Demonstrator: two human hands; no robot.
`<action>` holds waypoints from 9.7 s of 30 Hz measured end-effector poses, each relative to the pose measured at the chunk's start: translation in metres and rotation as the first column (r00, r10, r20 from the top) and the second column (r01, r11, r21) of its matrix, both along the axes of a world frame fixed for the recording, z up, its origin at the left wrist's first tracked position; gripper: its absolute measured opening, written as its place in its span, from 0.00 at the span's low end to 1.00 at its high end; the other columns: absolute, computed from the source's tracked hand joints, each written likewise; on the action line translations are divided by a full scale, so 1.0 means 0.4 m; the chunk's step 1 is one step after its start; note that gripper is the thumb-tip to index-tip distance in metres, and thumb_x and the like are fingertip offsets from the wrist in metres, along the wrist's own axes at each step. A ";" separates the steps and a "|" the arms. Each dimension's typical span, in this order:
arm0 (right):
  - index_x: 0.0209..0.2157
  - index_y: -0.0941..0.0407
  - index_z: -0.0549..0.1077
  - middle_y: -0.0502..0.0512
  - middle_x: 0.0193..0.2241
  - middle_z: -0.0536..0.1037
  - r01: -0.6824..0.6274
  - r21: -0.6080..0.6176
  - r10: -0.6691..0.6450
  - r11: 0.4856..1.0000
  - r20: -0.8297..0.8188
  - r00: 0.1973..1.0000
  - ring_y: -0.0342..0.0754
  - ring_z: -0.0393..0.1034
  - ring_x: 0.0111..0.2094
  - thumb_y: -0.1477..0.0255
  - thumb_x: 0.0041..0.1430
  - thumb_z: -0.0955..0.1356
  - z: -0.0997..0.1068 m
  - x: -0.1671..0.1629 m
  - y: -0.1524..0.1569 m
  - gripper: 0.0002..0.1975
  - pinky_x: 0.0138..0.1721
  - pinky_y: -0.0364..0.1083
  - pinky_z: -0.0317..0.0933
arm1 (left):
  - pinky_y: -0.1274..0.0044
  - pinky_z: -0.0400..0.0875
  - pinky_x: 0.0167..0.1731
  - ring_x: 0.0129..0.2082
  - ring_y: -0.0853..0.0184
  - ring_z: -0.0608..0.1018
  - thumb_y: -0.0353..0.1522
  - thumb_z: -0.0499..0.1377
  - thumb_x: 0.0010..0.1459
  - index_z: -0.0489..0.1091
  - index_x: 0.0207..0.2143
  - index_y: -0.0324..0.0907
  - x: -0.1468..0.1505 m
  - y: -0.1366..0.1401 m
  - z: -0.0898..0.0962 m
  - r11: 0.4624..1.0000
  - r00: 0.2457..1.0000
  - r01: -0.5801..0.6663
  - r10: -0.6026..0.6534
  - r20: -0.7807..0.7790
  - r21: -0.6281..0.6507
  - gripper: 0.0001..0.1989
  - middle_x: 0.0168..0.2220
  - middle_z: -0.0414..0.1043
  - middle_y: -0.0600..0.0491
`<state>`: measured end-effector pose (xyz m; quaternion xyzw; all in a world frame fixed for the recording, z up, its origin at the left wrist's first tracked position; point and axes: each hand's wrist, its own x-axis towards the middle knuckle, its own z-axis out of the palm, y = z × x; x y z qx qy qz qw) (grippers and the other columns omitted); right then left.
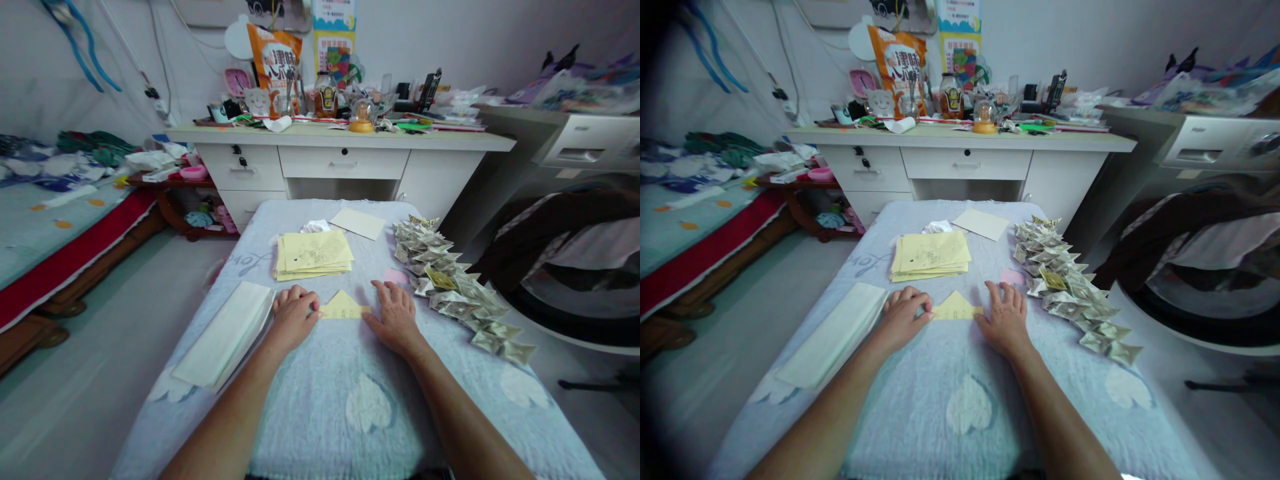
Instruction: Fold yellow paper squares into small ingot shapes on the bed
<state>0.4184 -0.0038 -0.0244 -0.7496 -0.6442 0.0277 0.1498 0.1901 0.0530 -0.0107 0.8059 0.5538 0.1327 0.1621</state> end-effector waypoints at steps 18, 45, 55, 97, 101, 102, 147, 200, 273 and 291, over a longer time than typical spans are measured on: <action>0.46 0.52 0.73 0.58 0.50 0.65 -0.322 0.243 0.373 0.915 -0.204 0.905 0.56 0.56 0.51 0.72 0.54 0.67 0.026 -0.025 0.005 0.16 0.51 0.55 0.51 | 0.66 0.60 0.51 0.49 0.61 0.65 0.34 0.58 0.58 0.73 0.47 0.58 0.001 0.006 -0.012 0.904 0.900 0.419 -0.425 0.090 0.080 0.15 0.49 0.66 0.53; 0.42 0.50 0.76 0.55 0.39 0.70 -0.422 0.123 0.438 0.898 -0.172 0.882 0.49 0.60 0.42 0.73 0.59 0.66 0.020 -0.053 0.017 0.11 0.44 0.50 0.52 | 0.68 0.60 0.45 0.44 0.60 0.65 0.37 0.63 0.51 0.68 0.37 0.45 0.045 -0.003 -0.021 0.985 0.986 0.105 -0.121 0.115 0.136 0.11 0.40 0.64 0.52; 0.46 0.53 0.72 0.55 0.41 0.70 -0.392 0.099 0.404 0.915 -0.202 0.892 0.50 0.60 0.43 0.73 0.55 0.69 0.021 -0.052 0.016 0.15 0.45 0.50 0.52 | 0.66 0.55 0.50 0.52 0.60 0.63 0.26 0.50 0.57 0.60 0.56 0.54 -0.004 -0.003 -0.046 0.985 0.990 0.138 -0.141 0.023 0.104 0.25 0.52 0.61 0.51; 0.32 0.58 0.68 0.46 0.18 0.71 -0.412 0.103 0.109 0.905 -0.994 -0.010 0.39 0.63 0.16 0.58 0.55 0.68 0.028 -0.092 0.008 0.16 0.18 0.39 0.60 | 0.78 0.65 0.33 0.35 0.69 0.72 0.31 0.56 0.55 0.67 0.40 0.42 0.049 -0.022 -0.009 0.954 0.652 0.241 -0.024 0.758 -0.177 0.09 0.36 0.70 0.53; 0.32 0.57 0.68 0.47 0.23 0.72 -0.410 0.124 0.134 0.904 -0.991 -0.005 0.38 0.63 0.17 0.59 0.56 0.68 0.032 -0.095 0.009 0.15 0.18 0.39 0.61 | 0.77 0.66 0.37 0.42 0.65 0.72 0.29 0.56 0.54 0.68 0.43 0.43 0.050 -0.026 -0.014 0.964 0.721 0.225 -0.066 0.690 -0.143 0.12 0.43 0.70 0.50; 0.32 0.57 0.67 0.48 0.24 0.72 -0.411 0.126 0.139 0.903 -0.990 0.000 0.38 0.63 0.18 0.59 0.55 0.68 0.034 -0.096 0.008 0.15 0.18 0.39 0.60 | 0.76 0.67 0.38 0.41 0.66 0.72 0.29 0.55 0.55 0.67 0.43 0.42 0.050 -0.026 -0.015 0.957 0.717 0.244 -0.070 0.693 -0.156 0.12 0.42 0.71 0.51; 0.34 0.55 0.62 0.45 0.25 0.68 -0.319 0.157 0.210 0.935 -0.968 0.139 0.39 0.62 0.20 0.72 0.54 0.65 0.033 -0.095 0.001 0.07 0.20 0.39 0.58 | 0.71 0.70 0.46 0.46 0.64 0.70 0.26 0.60 0.50 0.63 0.39 0.42 0.054 -0.032 0.003 0.878 0.486 0.468 -0.160 0.859 -0.101 0.13 0.44 0.62 0.50; 0.44 0.53 0.73 0.53 0.32 0.72 -0.304 0.500 0.574 0.811 -0.577 0.582 0.45 0.67 0.33 0.81 0.56 0.61 0.036 -0.083 -0.002 0.17 0.35 0.45 0.61 | 0.74 0.68 0.37 0.39 0.63 0.75 0.29 0.61 0.43 0.62 0.53 0.42 0.042 -0.031 0.040 0.650 0.175 0.600 0.461 0.870 -0.465 0.31 0.43 0.74 0.47; 0.36 0.55 0.70 0.53 0.32 0.70 -0.240 0.501 0.511 0.831 -0.520 0.684 0.46 0.64 0.36 0.77 0.57 0.65 0.057 -0.084 -0.009 0.05 0.37 0.46 0.60 | 0.76 0.67 0.37 0.36 0.68 0.73 0.28 0.54 0.60 0.71 0.39 0.42 0.071 -0.055 0.023 0.955 0.750 0.238 -0.296 0.591 0.177 0.07 0.35 0.72 0.52; 0.38 0.53 0.70 0.54 0.34 0.70 -0.293 0.456 0.534 0.840 -0.603 0.593 0.46 0.65 0.35 0.76 0.57 0.65 0.059 -0.090 -0.017 0.07 0.34 0.44 0.61 | 0.74 0.67 0.39 0.38 0.66 0.71 0.24 0.55 0.56 0.72 0.39 0.44 0.060 -0.066 0.038 0.925 0.744 0.225 -0.365 0.560 0.305 0.11 0.34 0.69 0.51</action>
